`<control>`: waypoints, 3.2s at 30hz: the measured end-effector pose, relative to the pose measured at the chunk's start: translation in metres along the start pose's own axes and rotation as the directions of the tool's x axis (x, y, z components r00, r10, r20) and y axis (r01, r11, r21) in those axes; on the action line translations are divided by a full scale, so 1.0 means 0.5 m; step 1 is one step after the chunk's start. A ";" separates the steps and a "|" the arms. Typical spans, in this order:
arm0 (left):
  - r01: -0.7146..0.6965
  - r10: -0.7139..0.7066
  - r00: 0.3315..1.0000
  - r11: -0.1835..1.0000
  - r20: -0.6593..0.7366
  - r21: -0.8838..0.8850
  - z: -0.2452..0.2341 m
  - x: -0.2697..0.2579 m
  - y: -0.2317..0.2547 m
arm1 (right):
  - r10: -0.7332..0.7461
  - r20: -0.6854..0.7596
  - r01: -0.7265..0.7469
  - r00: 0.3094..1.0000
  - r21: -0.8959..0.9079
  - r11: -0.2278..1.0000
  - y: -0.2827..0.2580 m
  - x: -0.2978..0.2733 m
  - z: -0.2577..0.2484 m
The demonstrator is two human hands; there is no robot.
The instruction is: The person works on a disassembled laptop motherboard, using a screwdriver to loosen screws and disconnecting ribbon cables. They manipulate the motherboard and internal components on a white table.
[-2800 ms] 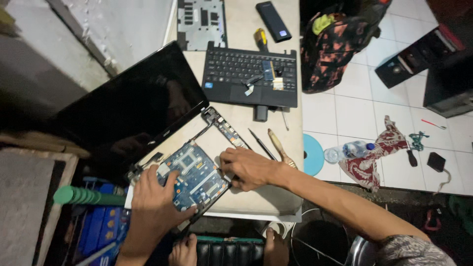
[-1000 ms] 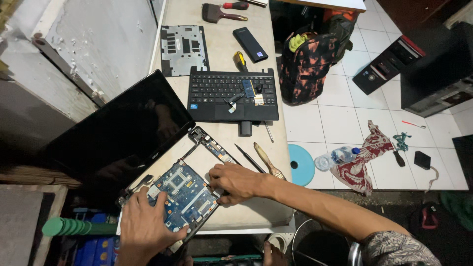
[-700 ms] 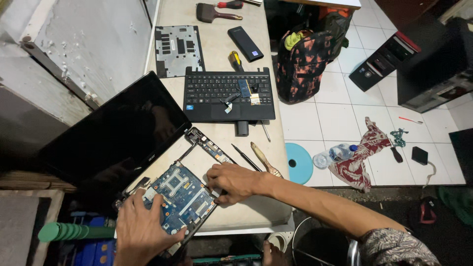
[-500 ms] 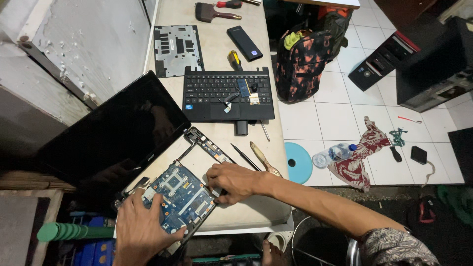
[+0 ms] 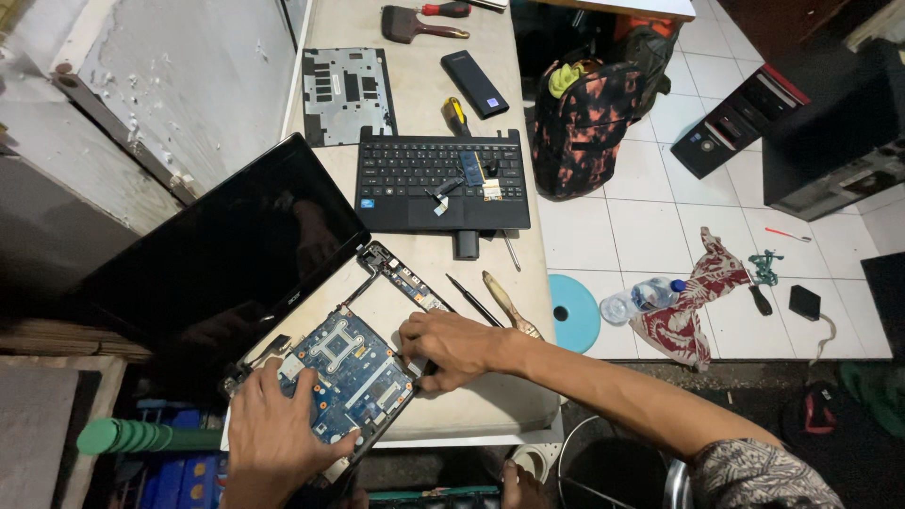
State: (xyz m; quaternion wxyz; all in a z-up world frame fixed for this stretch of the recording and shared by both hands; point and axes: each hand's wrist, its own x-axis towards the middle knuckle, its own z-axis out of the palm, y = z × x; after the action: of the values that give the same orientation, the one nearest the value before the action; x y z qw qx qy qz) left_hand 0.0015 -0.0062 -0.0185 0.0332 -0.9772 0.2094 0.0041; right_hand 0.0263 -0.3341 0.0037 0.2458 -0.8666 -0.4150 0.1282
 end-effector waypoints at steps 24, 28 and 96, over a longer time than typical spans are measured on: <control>-0.005 0.003 0.997 1.000 0.072 0.025 -0.004 0.003 -0.002 | 0.068 0.086 -0.063 0.994 -0.053 0.997 -0.020 0.006 -0.014; 0.000 -0.001 0.996 1.000 0.091 0.014 -0.013 0.002 0.000 | 0.060 0.055 -0.058 0.997 -0.027 0.998 -0.033 0.008 -0.024; -0.166 -0.140 0.831 0.861 -0.538 -0.481 -0.023 -0.060 -0.033 | 0.335 0.010 -0.324 0.942 -0.229 0.918 -0.033 0.002 0.026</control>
State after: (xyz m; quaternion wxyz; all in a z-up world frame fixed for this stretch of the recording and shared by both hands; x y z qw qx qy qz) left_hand -0.0190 0.0204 -0.0052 -0.2882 -0.9073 0.2082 -0.2247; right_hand 0.0105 -0.3203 0.0016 0.1110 -0.9427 -0.2811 0.1414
